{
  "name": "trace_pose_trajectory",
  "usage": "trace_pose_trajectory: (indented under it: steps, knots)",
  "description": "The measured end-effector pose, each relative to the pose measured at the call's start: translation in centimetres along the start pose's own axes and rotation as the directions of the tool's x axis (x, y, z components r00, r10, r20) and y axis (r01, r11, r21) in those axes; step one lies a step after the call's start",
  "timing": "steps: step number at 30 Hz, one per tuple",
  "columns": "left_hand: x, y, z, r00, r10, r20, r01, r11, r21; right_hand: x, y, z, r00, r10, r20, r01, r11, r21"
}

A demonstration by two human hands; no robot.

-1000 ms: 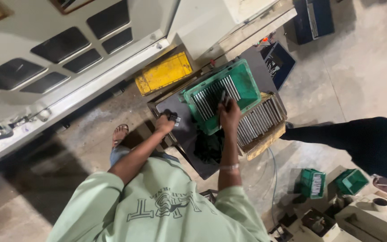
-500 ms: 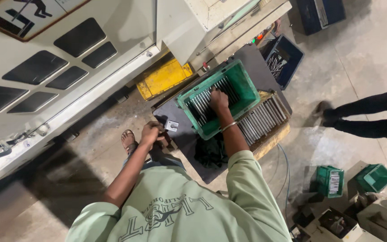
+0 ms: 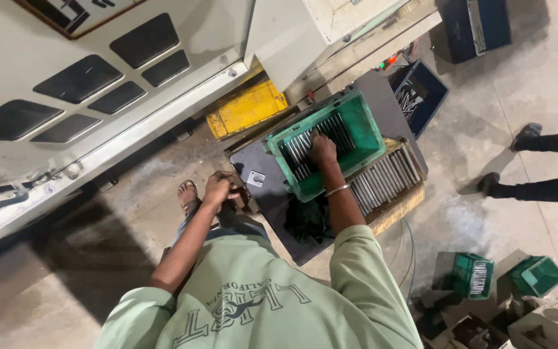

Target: The person operates a metalworking machine by inserting cylindrical metal rods into the machine's interior, adjusting internal components, and using a tool to manipulate parts. The person then closes the machine door and continues handling metal rods from a nearby container.

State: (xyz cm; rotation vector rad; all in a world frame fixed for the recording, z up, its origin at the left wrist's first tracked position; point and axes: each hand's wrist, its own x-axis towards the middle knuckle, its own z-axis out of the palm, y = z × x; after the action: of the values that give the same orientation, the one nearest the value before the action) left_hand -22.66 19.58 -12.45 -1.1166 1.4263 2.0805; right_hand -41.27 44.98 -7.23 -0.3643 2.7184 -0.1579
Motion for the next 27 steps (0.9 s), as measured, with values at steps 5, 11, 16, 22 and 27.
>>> trace_pose_trajectory:
  steps: [5, 11, 16, 22, 27]
  knots:
    - [-0.1, -0.1, -0.3, 1.000, -0.001, -0.001, 0.001, 1.000, -0.026, -0.3, -0.8, -0.1, 0.980, 0.197, -0.003, -0.197, 0.977, -0.086]
    - [-1.0, -0.6, -0.9, 1.000, 0.006, -0.018, -0.006, 0.999, -0.034, -0.2, -1.8, -0.5, 0.978, -0.178, -0.109, 0.140, 0.948, -0.287]
    - [-1.7, -0.8, -1.6, 0.999, 0.007, -0.037, -0.010, 0.997, -0.079, 0.6, -2.0, -1.3, 0.986, -0.163, -0.024, 0.136, 0.890, -0.436]
    - [-2.3, -1.4, -3.0, 0.998, 0.022, -0.055, -0.029, 0.992, -0.125, 1.3, -3.0, -0.9, 0.984, -0.129, -0.122, 0.062, 0.893, -0.445]
    - [-2.3, -1.0, -4.1, 0.998, -0.011, -0.054, 0.003, 0.988, -0.152, -1.9, -2.0, -0.6, 0.960, 0.064, -0.273, -0.113, 0.979, -0.171]
